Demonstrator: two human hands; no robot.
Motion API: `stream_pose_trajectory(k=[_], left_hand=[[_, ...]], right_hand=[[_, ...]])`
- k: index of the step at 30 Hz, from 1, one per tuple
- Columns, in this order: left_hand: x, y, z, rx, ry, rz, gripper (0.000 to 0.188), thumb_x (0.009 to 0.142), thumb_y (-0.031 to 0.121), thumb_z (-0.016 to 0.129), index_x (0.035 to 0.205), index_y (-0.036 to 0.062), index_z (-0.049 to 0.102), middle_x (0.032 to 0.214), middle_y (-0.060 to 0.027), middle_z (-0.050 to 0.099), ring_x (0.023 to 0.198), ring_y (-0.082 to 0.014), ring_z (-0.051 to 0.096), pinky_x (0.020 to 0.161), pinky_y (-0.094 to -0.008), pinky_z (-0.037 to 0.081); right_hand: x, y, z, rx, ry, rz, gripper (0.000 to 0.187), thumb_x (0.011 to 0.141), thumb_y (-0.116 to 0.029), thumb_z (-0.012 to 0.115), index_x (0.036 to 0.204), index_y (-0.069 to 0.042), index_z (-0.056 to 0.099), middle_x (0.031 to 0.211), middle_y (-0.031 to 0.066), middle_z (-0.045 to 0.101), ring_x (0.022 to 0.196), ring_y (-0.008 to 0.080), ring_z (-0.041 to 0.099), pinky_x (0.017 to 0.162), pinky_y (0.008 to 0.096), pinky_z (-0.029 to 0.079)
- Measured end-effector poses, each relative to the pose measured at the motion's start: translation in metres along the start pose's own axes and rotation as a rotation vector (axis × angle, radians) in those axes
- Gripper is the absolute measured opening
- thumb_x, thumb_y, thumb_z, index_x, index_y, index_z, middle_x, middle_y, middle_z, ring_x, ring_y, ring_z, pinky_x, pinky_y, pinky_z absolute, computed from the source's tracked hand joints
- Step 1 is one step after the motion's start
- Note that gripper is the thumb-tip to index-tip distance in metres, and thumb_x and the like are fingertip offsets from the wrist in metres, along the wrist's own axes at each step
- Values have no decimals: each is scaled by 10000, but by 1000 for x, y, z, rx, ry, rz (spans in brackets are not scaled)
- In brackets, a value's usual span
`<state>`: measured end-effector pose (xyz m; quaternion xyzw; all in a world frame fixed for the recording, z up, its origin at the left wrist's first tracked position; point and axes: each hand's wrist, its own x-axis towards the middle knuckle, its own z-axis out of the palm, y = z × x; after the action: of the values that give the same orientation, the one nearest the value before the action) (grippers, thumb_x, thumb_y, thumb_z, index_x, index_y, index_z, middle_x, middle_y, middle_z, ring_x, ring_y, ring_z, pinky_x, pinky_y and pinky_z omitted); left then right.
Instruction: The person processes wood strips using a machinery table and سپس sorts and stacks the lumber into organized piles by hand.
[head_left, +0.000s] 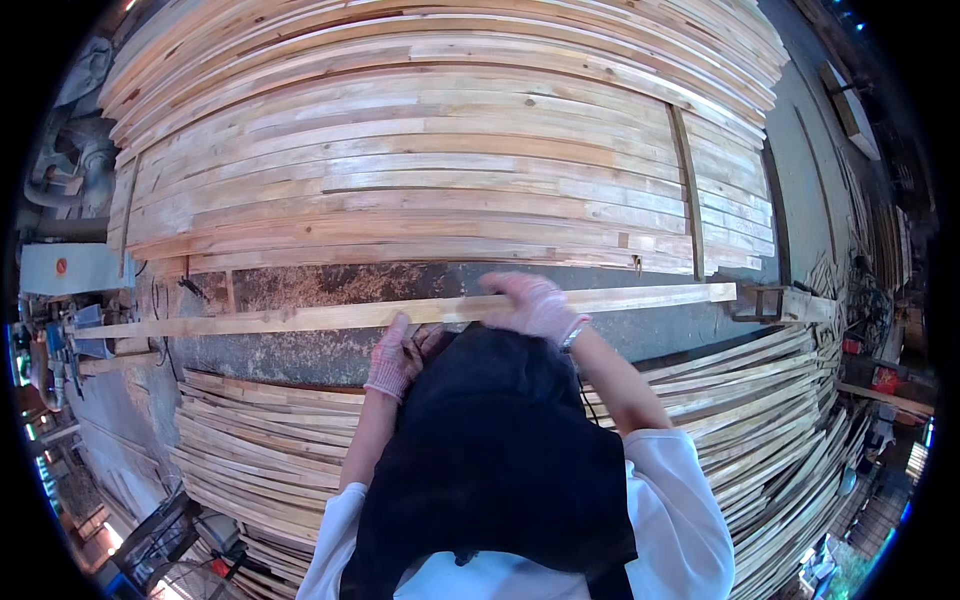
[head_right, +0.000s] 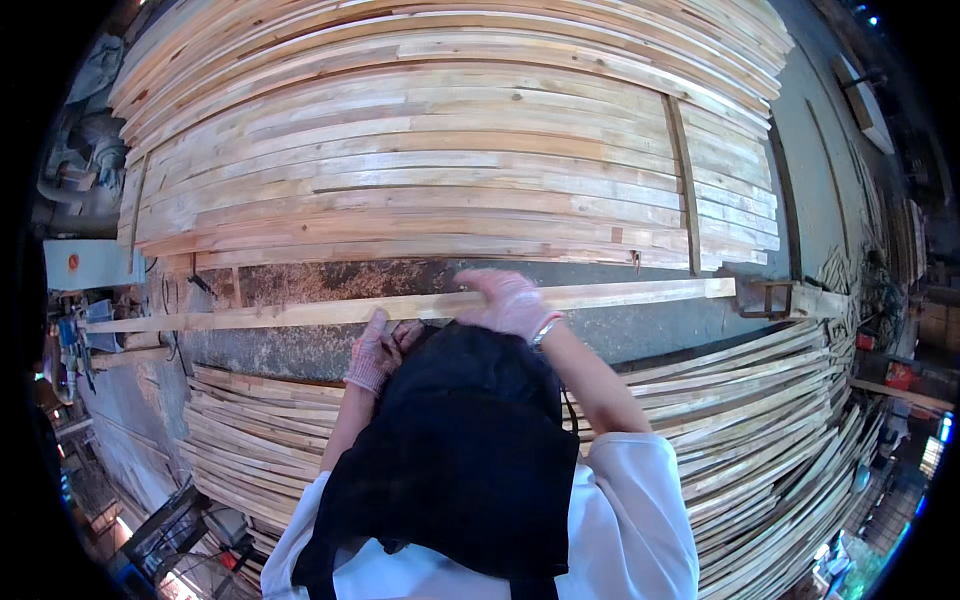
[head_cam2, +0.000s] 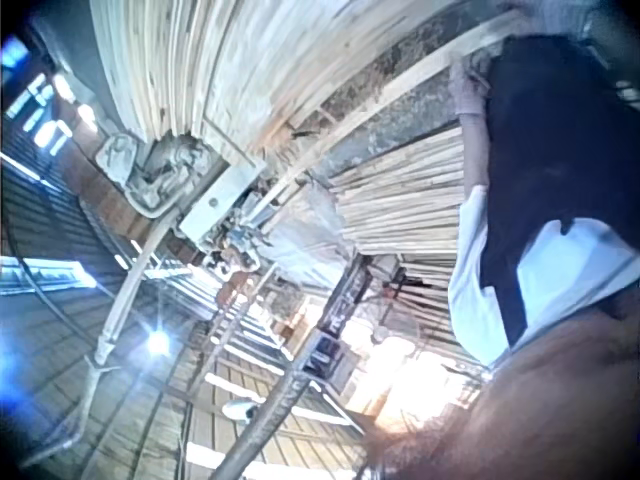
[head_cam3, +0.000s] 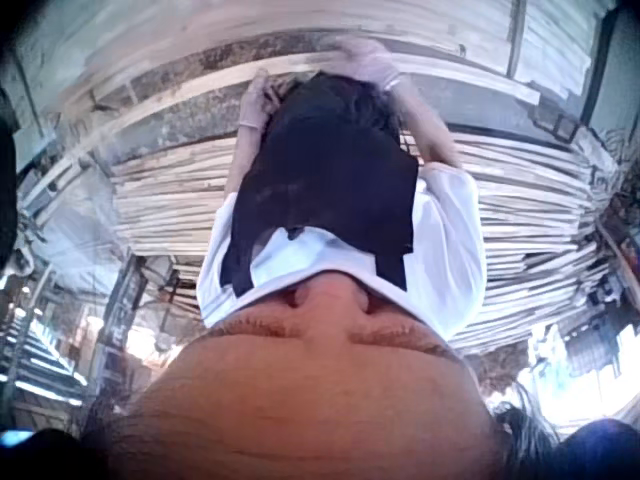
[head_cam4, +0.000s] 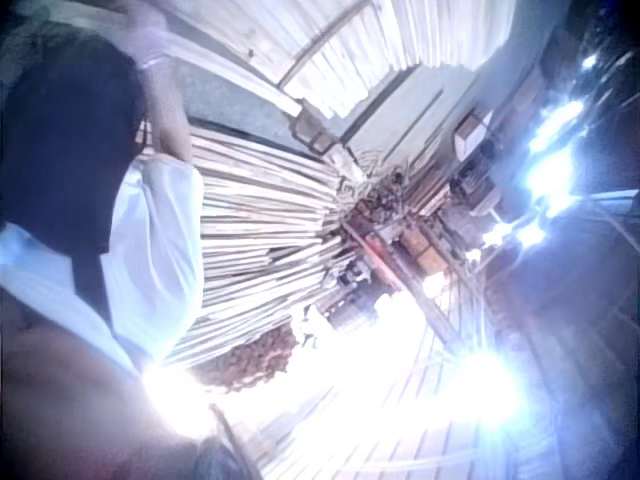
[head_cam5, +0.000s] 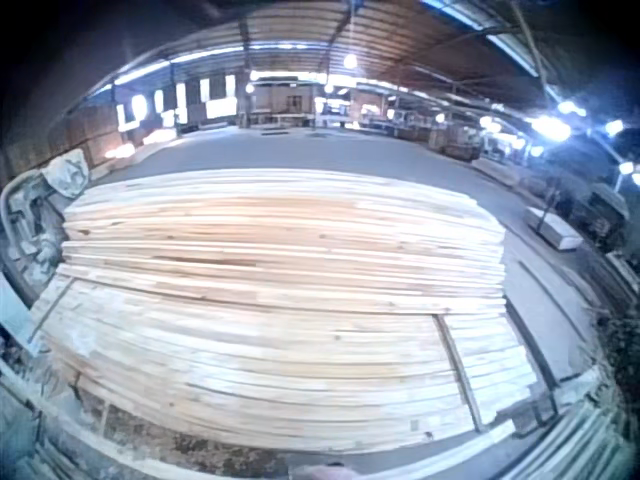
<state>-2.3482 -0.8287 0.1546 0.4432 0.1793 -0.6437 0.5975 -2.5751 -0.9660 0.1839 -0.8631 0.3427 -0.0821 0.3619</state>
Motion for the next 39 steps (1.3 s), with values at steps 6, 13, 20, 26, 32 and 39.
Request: stream_pose_trajectory(k=[6, 13, 20, 26, 32, 39], left_hand=[[0, 17, -54, -189, -134, 108, 415, 875, 346, 613, 1138, 42, 511, 1045, -180, 593, 908, -319, 608, 859, -483, 498], [-47, 5, -73, -330, -313, 226, 531, 815, 344, 682, 1241, 80, 506, 1222, -127, 569, 1124, -298, 546, 947, -440, 450], [-45, 48, -85, -378, -319, 347, 442, 868, 286, 621, 1222, 40, 524, 1188, -118, 590, 1119, -285, 553, 991, -464, 420], [-62, 69, -48, 92, -217, 297, 335, 895, 284, 591, 1147, 70, 534, 1014, -112, 652, 892, -235, 663, 724, -340, 569], [-16, 182, -116, 7, 29, 467, 324, 893, 333, 574, 1091, 77, 549, 984, -108, 665, 860, -243, 673, 603, -332, 562], [-20, 282, -183, -273, -53, 501, 329, 871, 296, 617, 1090, 57, 558, 976, -87, 649, 855, -230, 652, 716, -355, 561]], right_hand=[[-140, 135, -134, 109, 460, 699, 572, 846, -242, 610, 1358, -78, 414, 1165, 122, 574, 1006, 220, 594, 861, 337, 475], [-361, 246, -179, -147, 487, 884, 407, 915, -265, 506, 1226, -3, 528, 1130, 187, 608, 1034, 315, 577, 887, 372, 469], [-312, 232, -154, 65, 227, 836, 494, 878, -378, 557, 1226, -34, 495, 1117, 134, 602, 1026, 282, 583, 829, 455, 485], [-141, 68, -86, 829, 335, 878, 470, 848, -465, 584, 1137, -97, 556, 1054, 76, 604, 912, 183, 596, 583, 351, 497], [-28, -28, 23, 950, 492, 950, 389, 856, -458, 591, 1050, -122, 558, 978, 37, 580, 865, 169, 580, 550, 305, 500], [73, -150, 90, 1136, 261, 735, 362, 896, -340, 581, 1154, -92, 528, 1103, 64, 535, 1007, 197, 544, 735, 347, 523]])
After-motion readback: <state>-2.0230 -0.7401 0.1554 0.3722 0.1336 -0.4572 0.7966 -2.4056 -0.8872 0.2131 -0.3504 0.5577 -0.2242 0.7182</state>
